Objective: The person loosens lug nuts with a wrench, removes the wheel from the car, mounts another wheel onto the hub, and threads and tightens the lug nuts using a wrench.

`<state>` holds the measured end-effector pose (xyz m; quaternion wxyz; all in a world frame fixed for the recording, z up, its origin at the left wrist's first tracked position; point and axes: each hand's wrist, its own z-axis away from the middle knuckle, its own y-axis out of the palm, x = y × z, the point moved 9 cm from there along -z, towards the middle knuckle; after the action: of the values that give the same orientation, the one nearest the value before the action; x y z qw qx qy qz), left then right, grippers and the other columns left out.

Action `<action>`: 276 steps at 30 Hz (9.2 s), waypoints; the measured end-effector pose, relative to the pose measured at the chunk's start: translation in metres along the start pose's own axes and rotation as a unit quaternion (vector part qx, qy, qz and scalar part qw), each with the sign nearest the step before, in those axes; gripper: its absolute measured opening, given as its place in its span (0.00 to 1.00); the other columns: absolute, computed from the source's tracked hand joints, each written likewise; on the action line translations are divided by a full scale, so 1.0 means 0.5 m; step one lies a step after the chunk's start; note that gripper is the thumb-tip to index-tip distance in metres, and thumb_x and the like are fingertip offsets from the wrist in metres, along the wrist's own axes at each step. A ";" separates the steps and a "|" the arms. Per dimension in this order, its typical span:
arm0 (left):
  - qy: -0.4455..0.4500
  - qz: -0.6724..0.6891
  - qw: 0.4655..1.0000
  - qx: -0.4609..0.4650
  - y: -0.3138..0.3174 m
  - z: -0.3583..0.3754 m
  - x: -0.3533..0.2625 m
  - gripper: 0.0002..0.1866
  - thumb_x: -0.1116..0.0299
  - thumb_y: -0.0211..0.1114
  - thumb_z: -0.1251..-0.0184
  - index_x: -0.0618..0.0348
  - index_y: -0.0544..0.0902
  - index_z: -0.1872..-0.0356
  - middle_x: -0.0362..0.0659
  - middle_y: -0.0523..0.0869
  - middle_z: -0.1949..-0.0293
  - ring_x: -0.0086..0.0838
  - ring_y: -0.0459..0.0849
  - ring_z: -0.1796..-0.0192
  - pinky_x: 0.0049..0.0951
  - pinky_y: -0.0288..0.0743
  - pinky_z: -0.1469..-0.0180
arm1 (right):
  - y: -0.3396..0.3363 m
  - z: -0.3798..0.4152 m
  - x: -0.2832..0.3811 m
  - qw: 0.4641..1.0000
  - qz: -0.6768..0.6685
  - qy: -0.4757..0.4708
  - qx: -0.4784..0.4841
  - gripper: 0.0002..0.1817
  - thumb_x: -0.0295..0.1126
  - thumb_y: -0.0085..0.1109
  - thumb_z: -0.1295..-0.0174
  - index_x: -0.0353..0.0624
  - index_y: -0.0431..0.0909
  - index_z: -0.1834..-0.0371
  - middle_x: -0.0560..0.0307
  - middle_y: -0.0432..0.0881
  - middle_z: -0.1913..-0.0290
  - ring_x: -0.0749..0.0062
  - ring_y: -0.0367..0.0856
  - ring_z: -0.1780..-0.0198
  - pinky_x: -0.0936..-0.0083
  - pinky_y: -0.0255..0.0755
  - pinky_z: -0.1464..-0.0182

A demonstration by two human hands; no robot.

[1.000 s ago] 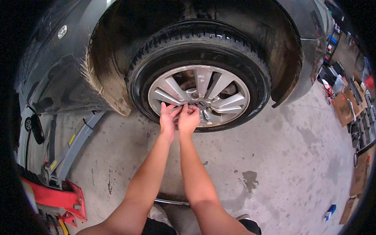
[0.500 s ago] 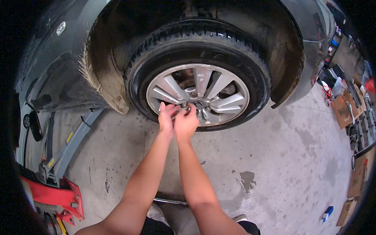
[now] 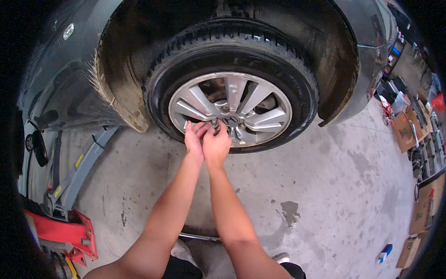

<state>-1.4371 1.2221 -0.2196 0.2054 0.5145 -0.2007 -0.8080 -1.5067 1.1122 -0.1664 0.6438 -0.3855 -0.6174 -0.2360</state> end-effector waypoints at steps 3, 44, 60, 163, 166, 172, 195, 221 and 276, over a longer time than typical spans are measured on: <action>-0.010 -0.014 1.000 0.002 0.015 0.010 -0.011 0.32 0.40 0.41 0.19 0.61 0.73 0.38 0.54 0.86 0.44 0.42 0.82 0.43 0.42 0.72 0.35 | -0.023 0.001 0.017 0.999 0.008 0.008 -0.031 0.21 0.29 0.56 0.38 0.38 0.82 0.41 0.42 0.88 0.66 0.62 0.88 0.68 0.64 0.80 0.58; -0.065 0.108 0.992 -0.012 0.008 0.000 -0.016 0.30 0.48 0.42 0.18 0.65 0.68 0.33 0.58 0.81 0.37 0.48 0.81 0.37 0.48 0.70 0.32 | -0.031 -0.021 0.000 0.980 -0.175 -0.095 0.005 0.17 0.17 0.50 0.38 0.31 0.80 0.48 0.42 0.89 0.49 0.61 0.89 0.46 0.69 0.78 0.41; -0.032 0.125 0.991 -0.035 0.003 0.000 -0.030 0.32 0.45 0.39 0.18 0.66 0.68 0.33 0.63 0.80 0.38 0.48 0.79 0.34 0.45 0.69 0.30 | -0.014 -0.026 -0.020 0.966 -0.236 -0.103 0.021 0.05 0.17 0.48 0.39 0.34 0.72 0.62 0.41 0.88 0.48 0.69 0.86 0.52 0.74 0.75 0.45; 0.029 -0.099 0.994 -0.020 -0.097 0.018 0.091 0.16 0.56 0.57 0.25 0.61 0.80 0.61 0.46 0.88 0.67 0.30 0.85 0.68 0.30 0.78 0.65 | 0.038 0.156 -0.514 0.887 0.297 -0.055 0.349 0.18 0.43 0.59 0.40 0.43 0.84 0.54 0.43 0.88 0.55 0.50 0.87 0.54 0.60 0.80 0.48; -0.068 -0.147 0.986 -0.025 -0.149 0.048 0.165 0.17 0.54 0.58 0.25 0.59 0.81 0.56 0.46 0.88 0.62 0.28 0.84 0.63 0.31 0.77 0.59 | 0.021 0.267 -0.515 0.869 0.350 -0.084 0.339 0.17 0.41 0.62 0.39 0.43 0.84 0.53 0.40 0.86 0.51 0.43 0.85 0.49 0.56 0.79 0.42; -0.050 -0.221 0.974 -0.003 -0.119 0.048 0.125 0.15 0.56 0.59 0.25 0.58 0.81 0.52 0.44 0.90 0.58 0.26 0.84 0.60 0.30 0.77 0.55 | 0.006 0.303 -0.593 0.877 0.351 0.009 0.328 0.14 0.36 0.60 0.38 0.41 0.83 0.54 0.37 0.86 0.58 0.41 0.85 0.51 0.55 0.80 0.43; -0.003 -0.153 0.974 0.168 0.179 0.059 0.098 0.20 0.57 0.53 0.20 0.58 0.82 0.40 0.40 0.86 0.43 0.29 0.82 0.42 0.33 0.74 0.39 | -0.177 -0.098 0.000 0.992 -0.074 -0.065 -0.079 0.14 0.32 0.68 0.36 0.31 0.81 0.54 0.43 0.89 0.65 0.57 0.90 0.64 0.66 0.81 0.57; -0.061 -0.052 0.979 0.185 0.200 0.056 0.104 0.26 0.54 0.46 0.19 0.64 0.78 0.36 0.46 0.83 0.39 0.35 0.78 0.35 0.34 0.65 0.29 | -0.172 -0.093 0.019 0.968 0.005 -0.192 -0.161 0.12 0.33 0.68 0.35 0.31 0.84 0.62 0.43 0.87 0.69 0.53 0.84 0.71 0.61 0.77 0.63; -0.019 0.040 0.998 0.055 0.185 0.085 0.079 0.26 0.52 0.50 0.24 0.63 0.72 0.38 0.54 0.84 0.41 0.39 0.79 0.40 0.41 0.69 0.31 | -0.170 -0.100 -0.057 0.999 0.045 -0.022 -0.004 0.25 0.28 0.57 0.38 0.41 0.80 0.35 0.47 0.87 0.70 0.62 0.88 0.67 0.65 0.81 0.56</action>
<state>-1.4797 1.1284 -0.1832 0.2050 0.5010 -0.2690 -0.7966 -1.5456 1.0176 -0.1739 0.6386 -0.4208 -0.6122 -0.2008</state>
